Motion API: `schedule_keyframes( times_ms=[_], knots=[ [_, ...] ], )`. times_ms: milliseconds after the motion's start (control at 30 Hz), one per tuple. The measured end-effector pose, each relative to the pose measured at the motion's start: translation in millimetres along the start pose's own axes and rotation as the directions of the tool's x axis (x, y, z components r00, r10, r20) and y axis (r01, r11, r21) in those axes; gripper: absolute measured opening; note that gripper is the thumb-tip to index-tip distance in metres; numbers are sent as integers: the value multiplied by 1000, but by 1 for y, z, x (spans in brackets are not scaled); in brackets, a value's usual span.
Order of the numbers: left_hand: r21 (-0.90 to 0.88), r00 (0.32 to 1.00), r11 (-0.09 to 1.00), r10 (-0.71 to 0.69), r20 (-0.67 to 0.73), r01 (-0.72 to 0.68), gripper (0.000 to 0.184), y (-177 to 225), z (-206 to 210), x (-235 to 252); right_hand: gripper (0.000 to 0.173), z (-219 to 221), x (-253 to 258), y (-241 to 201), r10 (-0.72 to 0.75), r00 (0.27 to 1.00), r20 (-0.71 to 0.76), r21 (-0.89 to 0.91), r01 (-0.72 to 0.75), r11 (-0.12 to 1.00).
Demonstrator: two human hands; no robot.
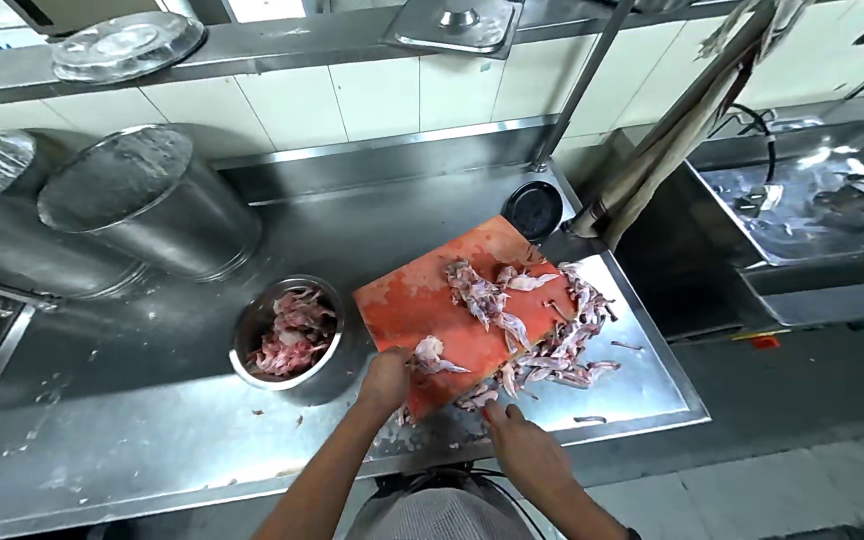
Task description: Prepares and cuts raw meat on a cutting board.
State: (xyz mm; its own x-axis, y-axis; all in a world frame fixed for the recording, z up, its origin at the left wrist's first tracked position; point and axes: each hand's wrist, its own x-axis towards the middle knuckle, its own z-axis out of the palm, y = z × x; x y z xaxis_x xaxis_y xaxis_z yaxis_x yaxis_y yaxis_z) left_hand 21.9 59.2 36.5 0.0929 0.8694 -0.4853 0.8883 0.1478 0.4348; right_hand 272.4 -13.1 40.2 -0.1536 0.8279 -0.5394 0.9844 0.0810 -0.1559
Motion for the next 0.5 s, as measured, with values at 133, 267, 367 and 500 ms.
schedule_keyframes(
  times_ms=[133,267,367,500],
  knots=[
    [-5,998,999,36,-52,-37,26,-13,0,1,38,-8,15,-19,-9,1000,7,-10,9,1000],
    [-29,996,1000,6,-92,-8,25,-17,6,0,40,-9,10,-21,8,1000,10,2,-8,1000],
    [-60,996,998,-15,-93,10,24,-13,15,2,39,1,-12,2,47,998,49,60,-50,997],
    [-69,998,997,16,-55,-20,26,-3,21,2,37,-9,-31,14,57,997,43,32,-58,998]
  ],
)
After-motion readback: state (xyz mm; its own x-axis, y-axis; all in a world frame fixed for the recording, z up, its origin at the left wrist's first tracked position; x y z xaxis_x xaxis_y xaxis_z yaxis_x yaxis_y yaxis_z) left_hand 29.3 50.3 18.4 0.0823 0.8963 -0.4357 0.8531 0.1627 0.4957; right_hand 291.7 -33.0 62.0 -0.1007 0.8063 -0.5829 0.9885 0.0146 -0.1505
